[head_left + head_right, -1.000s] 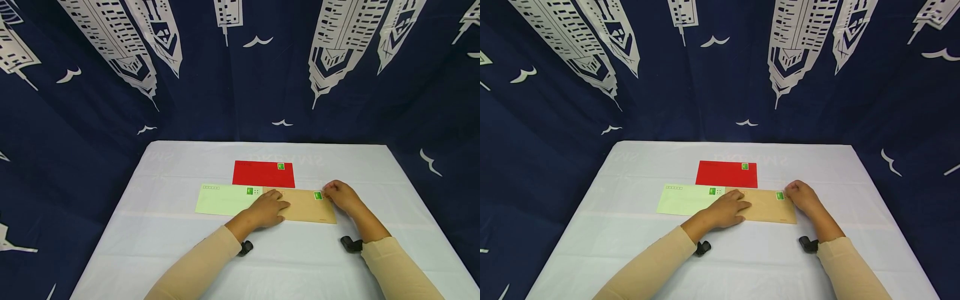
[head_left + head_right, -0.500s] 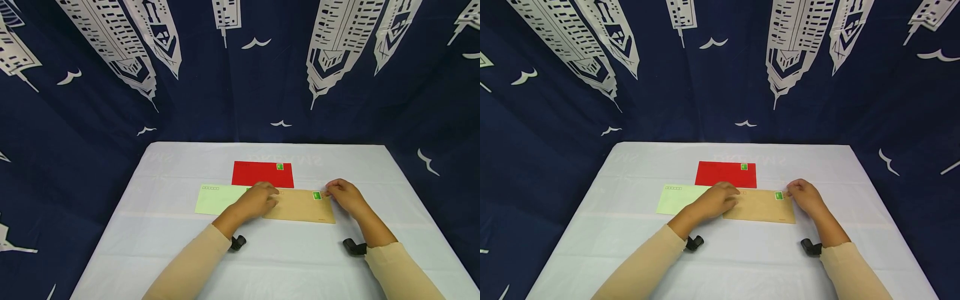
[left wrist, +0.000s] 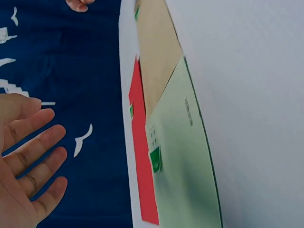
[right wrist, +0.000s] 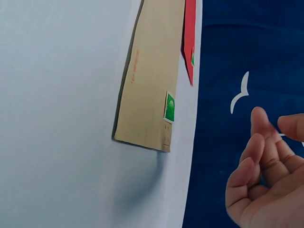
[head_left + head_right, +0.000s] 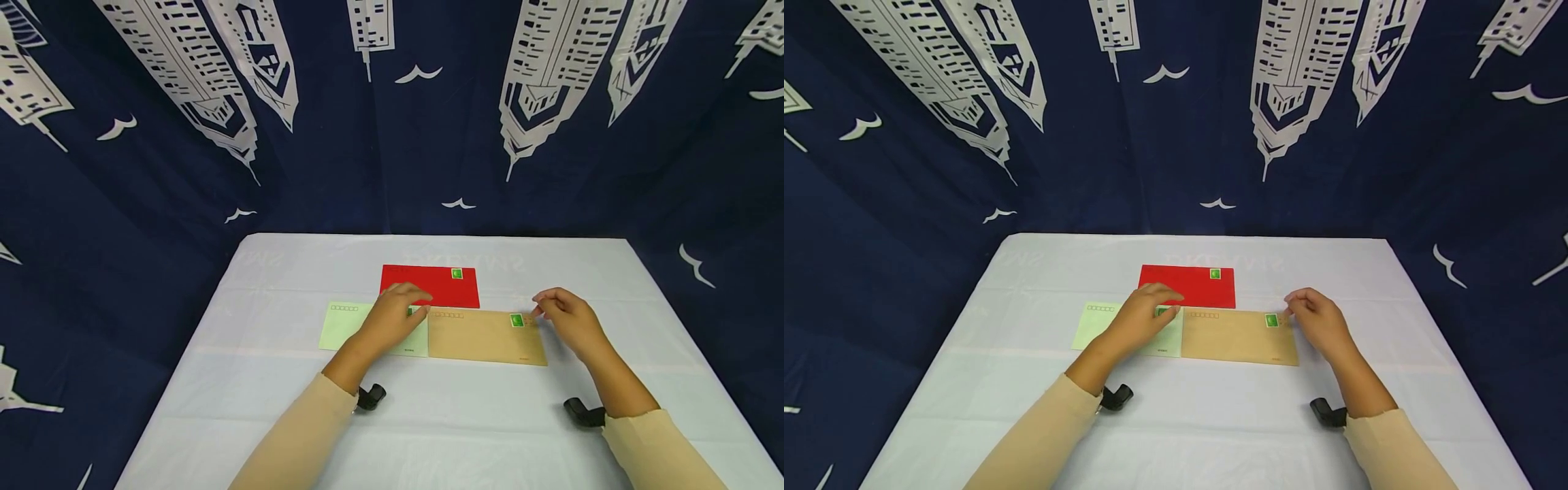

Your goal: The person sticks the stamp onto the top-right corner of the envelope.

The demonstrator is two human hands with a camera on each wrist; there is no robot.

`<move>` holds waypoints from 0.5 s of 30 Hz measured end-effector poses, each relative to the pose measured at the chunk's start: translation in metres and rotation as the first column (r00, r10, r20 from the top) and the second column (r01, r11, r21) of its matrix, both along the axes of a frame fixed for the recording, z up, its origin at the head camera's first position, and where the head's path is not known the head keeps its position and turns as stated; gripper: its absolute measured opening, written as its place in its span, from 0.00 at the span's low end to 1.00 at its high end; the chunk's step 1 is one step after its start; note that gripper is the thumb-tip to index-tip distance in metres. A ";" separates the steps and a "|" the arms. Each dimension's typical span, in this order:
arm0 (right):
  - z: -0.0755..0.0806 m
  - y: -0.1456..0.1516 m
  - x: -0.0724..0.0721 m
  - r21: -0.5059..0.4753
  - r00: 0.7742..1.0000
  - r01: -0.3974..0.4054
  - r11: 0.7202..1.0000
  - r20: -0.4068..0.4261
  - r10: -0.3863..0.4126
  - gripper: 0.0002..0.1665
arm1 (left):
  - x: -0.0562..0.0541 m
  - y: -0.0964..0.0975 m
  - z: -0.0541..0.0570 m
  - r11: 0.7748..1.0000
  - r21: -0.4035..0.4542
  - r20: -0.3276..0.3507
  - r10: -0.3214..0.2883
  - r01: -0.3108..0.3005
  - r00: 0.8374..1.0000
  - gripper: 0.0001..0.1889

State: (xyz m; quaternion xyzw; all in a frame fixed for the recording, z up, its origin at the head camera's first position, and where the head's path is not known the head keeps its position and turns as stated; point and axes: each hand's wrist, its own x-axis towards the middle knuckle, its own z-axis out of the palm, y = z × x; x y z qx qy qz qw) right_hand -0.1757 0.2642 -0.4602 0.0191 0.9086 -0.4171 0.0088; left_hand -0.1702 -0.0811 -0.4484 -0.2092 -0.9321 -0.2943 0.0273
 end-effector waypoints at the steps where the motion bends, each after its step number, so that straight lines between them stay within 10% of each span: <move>1: 0.001 0.000 0.001 -0.004 1.000 0.000 1.000 -0.010 0.000 0.25 | 0.000 -0.003 0.000 1.000 0.013 -0.006 0.017 -0.017 1.000 0.16; 15: 0.000 0.001 0.015 0.015 0.982 -0.028 1.000 -0.184 0.030 0.21 | 0.015 -0.045 0.001 0.977 0.123 -0.134 0.190 -0.174 0.973 0.12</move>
